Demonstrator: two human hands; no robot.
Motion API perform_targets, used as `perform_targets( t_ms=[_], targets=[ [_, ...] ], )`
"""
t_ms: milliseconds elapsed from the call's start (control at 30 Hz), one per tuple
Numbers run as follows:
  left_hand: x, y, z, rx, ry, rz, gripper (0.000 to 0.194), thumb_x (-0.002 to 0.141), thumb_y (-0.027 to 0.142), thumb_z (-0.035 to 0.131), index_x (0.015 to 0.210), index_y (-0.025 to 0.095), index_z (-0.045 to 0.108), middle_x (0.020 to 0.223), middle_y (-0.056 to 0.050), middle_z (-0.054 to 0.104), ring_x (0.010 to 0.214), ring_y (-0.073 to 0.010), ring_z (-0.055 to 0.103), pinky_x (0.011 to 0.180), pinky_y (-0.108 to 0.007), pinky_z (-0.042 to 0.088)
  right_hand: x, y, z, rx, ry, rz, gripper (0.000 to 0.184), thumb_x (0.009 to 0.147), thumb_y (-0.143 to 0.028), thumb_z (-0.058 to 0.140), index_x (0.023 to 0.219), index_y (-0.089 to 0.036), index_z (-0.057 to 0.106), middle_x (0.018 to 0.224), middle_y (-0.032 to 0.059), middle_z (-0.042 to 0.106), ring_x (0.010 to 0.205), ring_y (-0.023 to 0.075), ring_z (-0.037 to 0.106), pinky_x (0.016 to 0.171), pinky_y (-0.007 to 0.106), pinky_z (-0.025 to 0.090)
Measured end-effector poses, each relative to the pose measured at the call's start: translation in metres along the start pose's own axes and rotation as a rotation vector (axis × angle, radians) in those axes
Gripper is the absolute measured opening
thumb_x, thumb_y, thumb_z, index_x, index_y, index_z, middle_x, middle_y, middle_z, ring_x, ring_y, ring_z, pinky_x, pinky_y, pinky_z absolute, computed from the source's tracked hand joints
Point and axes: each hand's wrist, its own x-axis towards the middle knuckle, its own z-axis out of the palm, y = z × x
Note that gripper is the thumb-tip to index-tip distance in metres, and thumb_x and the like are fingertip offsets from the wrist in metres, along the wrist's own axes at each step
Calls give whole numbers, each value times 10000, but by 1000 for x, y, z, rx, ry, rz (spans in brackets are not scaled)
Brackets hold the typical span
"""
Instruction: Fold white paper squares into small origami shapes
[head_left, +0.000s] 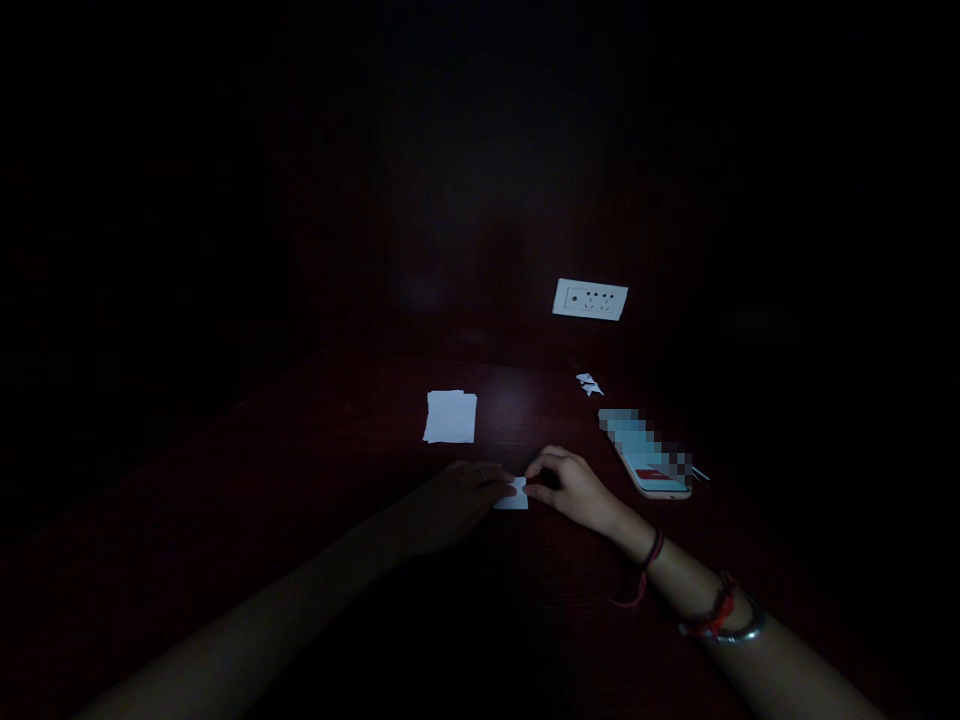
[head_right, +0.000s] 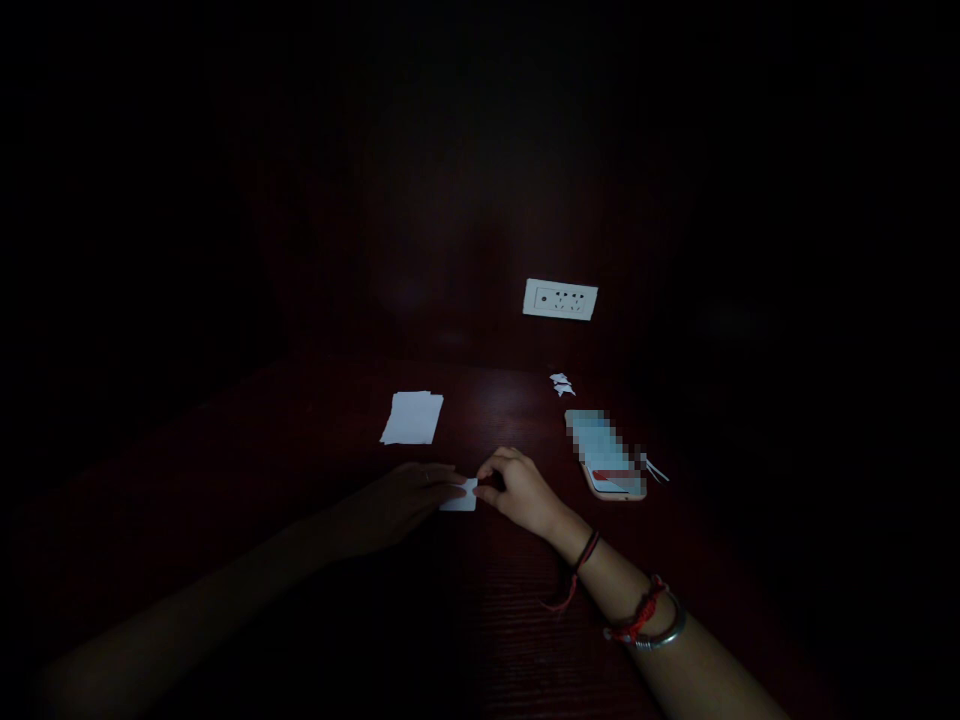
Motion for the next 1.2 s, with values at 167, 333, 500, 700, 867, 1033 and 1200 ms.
perform_targets(
  t_ms=[167, 333, 500, 700, 867, 1033, 1200],
  targets=[
    [-1, -5, -1, 22, -76, 57, 418, 835, 105, 382, 1218, 267, 353, 1261, -25, 388, 1153, -200, 333, 916, -397, 318, -1, 0, 0, 25, 3, -28, 73, 690, -163, 587, 756, -154, 558, 765, 15, 533, 719, 119, 491, 652, 231, 386],
    [-3, -9, -3, 5, -102, 104, 482, 793, 50, 403, 1215, 277, 356, 1258, -3, 395, 1183, -199, 291, 937, -397, 301, -2, -1, -2, 49, -7, -82, 15, 728, -158, 543, 736, -151, 554, 752, 17, 537, 710, 115, 490, 640, 221, 383],
    [-4, -7, -6, -34, -72, 97, 500, 775, 17, 381, 1205, 273, 370, 1241, -5, 418, 1169, -182, 319, 924, -389, 319, -4, -3, -5, 69, -16, -126, 59, 718, -110, 521, 716, -156, 557, 717, 4, 555, 679, 108, 495, 629, 213, 379],
    [-1, -3, -10, -55, -91, 83, 473, 798, 28, 349, 1199, 277, 379, 1233, 0, 428, 1160, -170, 336, 931, -390, 307, -6, -4, -4, 150, -8, -120, 141, 721, -115, 487, 839, -155, 553, 716, -9, 558, 654, 90, 514, 627, 195, 399],
    [0, -3, -10, -72, -98, 67, 465, 807, 42, 352, 1212, 269, 362, 1227, -1, 436, 1156, -172, 338, 924, -385, 310, -6, -3, -4, 77, -13, -102, 151, 715, -108, 489, 807, -158, 598, 724, 5, 587, 665, 102, 532, 641, 209, 402],
    [1, -2, -11, -45, -98, 98, 543, 756, -13, 360, 1212, 281, 358, 1234, 8, 428, 1161, -179, 330, 919, -396, 312, -8, -1, -3, 4, -72, -122, 172, 766, -127, 474, 836, -169, 626, 779, 32, 604, 700, 117, 543, 642, 215, 404],
    [2, 0, -14, -87, -71, 93, 537, 750, -14, 361, 1201, 278, 373, 1212, 7, 451, 1140, -165, 362, 917, -370, 326, -10, -4, -1, -106, -44, -149, 187, 789, -159, 480, 914, -197, 614, 783, 39, 604, 752, 139, 532, 719, 263, 379]
  ],
)
